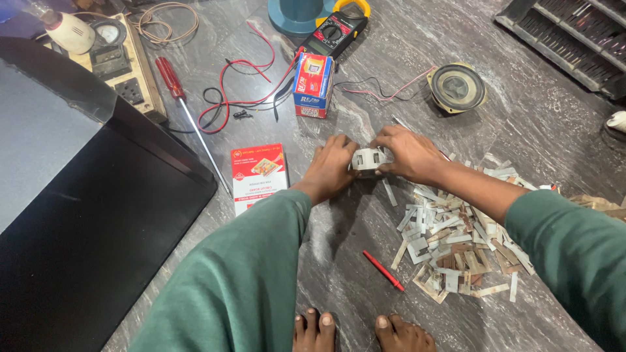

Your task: The person assembles a small electrical component by hand, inserting multiple small rectangular pieces into a white plastic housing. They use a red screwdriver to tighten a screw on the housing. The person then gathers a pile of the small pieces and places the assembled unit into a red and white box.

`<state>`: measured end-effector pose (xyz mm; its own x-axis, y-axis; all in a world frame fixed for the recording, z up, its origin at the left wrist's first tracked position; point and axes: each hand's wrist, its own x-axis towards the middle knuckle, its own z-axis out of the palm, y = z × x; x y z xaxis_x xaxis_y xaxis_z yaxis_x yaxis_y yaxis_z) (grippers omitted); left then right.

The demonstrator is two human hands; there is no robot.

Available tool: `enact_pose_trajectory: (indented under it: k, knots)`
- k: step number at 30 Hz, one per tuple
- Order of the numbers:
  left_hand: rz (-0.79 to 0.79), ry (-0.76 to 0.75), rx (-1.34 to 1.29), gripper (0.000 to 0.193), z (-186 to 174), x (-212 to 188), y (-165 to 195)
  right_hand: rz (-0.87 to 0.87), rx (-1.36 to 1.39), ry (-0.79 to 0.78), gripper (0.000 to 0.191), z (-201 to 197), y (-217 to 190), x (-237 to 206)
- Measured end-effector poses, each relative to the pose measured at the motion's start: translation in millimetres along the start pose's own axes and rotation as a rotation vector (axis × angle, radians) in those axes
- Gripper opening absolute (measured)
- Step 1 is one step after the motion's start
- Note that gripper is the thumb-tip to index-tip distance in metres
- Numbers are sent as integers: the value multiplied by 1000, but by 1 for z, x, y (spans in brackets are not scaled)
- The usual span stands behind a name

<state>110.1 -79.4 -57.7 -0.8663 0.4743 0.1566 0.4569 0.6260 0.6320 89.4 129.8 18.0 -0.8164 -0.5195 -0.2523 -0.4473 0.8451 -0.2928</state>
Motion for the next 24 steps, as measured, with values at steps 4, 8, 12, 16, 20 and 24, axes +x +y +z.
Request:
enact_pose_trajectory:
  k: [4, 8, 12, 16, 20, 24]
  knots:
    - [-34, -27, -158, 37, 1, -3, -2, 7, 14, -9, 49, 2, -2, -1]
    - [-49, -21, -178, 39, 1, -4, -5, 2, 30, 0, 47, 4, -4, -1]
    - [-62, -31, -186, 40, 3, -5, -7, -29, 4, -4, 46, 6, -6, 3]
    - [-44, -20, -181, 38, 6, -5, -9, -13, -33, -21, 46, 8, -9, 3]
    - [-41, -22, -159, 37, 9, -3, -10, 11, -91, -22, 47, 5, -14, 3]
    - [-32, -20, -128, 38, 5, -3, -9, 28, -104, -49, 46, 3, -17, 4]
